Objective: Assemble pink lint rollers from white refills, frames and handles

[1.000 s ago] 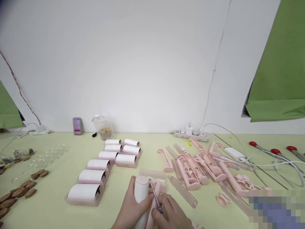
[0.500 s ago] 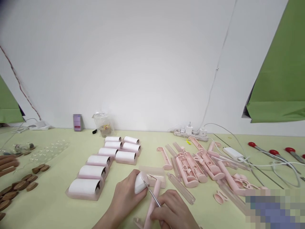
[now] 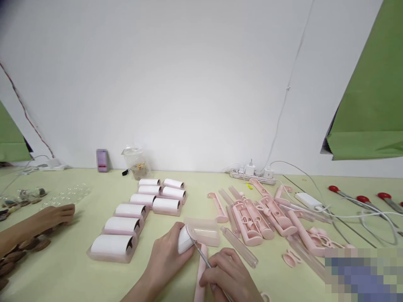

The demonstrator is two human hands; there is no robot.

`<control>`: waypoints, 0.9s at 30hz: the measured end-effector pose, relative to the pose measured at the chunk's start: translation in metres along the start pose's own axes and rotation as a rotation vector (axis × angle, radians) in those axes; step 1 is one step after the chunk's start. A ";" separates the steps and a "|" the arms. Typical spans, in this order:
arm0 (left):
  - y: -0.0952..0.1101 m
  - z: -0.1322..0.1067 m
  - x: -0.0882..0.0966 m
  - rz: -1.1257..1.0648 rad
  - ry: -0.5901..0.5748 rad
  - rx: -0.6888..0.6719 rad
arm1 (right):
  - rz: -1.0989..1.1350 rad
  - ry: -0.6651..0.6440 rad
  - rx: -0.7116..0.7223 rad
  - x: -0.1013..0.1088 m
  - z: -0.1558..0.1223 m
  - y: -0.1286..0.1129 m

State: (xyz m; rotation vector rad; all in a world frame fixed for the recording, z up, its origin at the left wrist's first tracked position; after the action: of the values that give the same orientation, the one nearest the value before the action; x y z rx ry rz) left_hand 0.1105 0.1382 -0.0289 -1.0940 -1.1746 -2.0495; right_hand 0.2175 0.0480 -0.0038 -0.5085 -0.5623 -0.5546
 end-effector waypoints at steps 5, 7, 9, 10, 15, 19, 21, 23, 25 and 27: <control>0.000 0.004 0.000 0.061 -0.014 -0.001 | 0.032 0.002 -0.159 0.013 0.006 0.014; 0.003 0.010 0.002 0.107 -0.022 -0.007 | 0.107 -0.022 -0.304 0.018 0.008 0.031; 0.009 0.020 0.005 0.152 -0.039 -0.023 | 0.214 0.030 -0.519 0.029 0.009 0.058; 0.014 0.025 0.008 0.168 -0.044 -0.045 | 0.272 0.073 -0.617 0.035 0.010 0.071; 0.046 0.055 0.022 0.128 -0.005 -0.233 | 0.406 0.203 -0.773 0.063 0.043 0.093; 0.055 0.066 0.023 -0.072 0.023 -0.293 | 0.491 0.223 -0.691 0.071 0.083 0.083; 0.051 0.068 0.020 -0.159 0.037 -0.272 | 0.525 0.250 -0.669 0.071 0.095 0.081; 0.042 0.068 0.016 -0.245 0.058 -0.224 | 0.504 0.293 -0.671 0.071 0.098 0.084; 0.033 0.066 0.013 -0.334 0.082 -0.189 | 0.469 0.299 -0.682 0.067 0.096 0.088; 0.026 0.062 0.012 -0.397 0.109 -0.169 | 0.449 0.253 -0.697 0.058 0.093 0.093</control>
State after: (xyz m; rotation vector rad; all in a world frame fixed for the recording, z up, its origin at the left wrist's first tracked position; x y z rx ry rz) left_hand 0.1472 0.1798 0.0109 -0.8592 -1.2597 -2.5166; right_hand 0.2829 0.1509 0.0731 -1.1716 0.0147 -0.3621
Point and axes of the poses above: each hand's wrist, its own z-axis towards the middle knuckle, its own x-axis out of the back of the hand, y = z × x, the point moved 9 cm from there along z, towards the middle knuckle, and after that the axes turned 5 degrees about -x, right-handed, at the moved point
